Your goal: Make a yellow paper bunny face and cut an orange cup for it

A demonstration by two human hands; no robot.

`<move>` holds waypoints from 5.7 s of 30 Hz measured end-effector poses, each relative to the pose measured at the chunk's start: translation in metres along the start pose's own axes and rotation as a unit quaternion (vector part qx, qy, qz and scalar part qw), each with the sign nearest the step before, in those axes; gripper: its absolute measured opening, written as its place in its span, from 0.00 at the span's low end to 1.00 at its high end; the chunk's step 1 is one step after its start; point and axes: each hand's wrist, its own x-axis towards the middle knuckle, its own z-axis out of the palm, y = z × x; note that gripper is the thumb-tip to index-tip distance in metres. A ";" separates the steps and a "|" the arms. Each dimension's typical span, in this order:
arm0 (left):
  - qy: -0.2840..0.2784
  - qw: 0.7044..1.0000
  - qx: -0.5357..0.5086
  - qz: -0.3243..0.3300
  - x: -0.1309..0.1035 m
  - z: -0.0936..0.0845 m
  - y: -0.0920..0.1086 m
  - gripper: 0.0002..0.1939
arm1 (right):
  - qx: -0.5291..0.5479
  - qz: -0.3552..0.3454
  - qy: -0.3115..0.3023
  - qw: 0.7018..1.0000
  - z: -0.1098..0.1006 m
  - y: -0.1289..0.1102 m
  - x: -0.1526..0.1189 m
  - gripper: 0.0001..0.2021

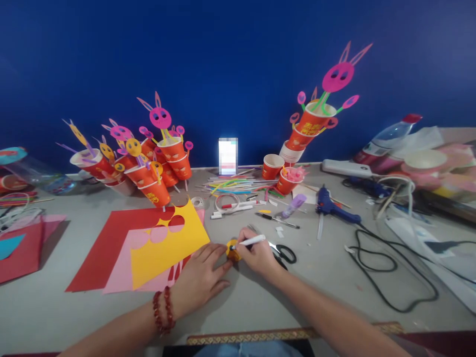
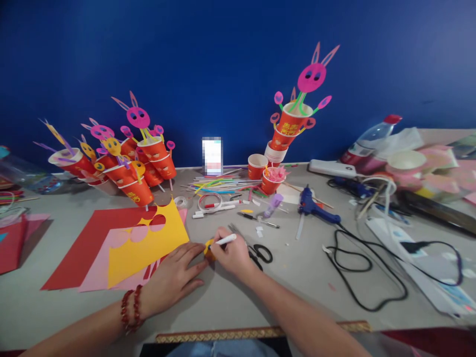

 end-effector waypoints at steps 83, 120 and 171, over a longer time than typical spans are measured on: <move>-0.005 1.000 0.005 -0.007 0.000 0.001 0.000 0.22 | 0.010 0.020 0.030 0.999 -0.012 0.008 -0.010 0.06; -0.003 1.000 0.004 -0.009 0.000 0.001 0.000 0.21 | 0.056 0.040 0.060 0.996 -0.012 0.007 -0.009 0.07; -0.006 1.000 0.007 -0.015 -0.001 0.002 0.001 0.22 | 0.042 0.029 0.051 0.997 -0.012 0.009 -0.012 0.06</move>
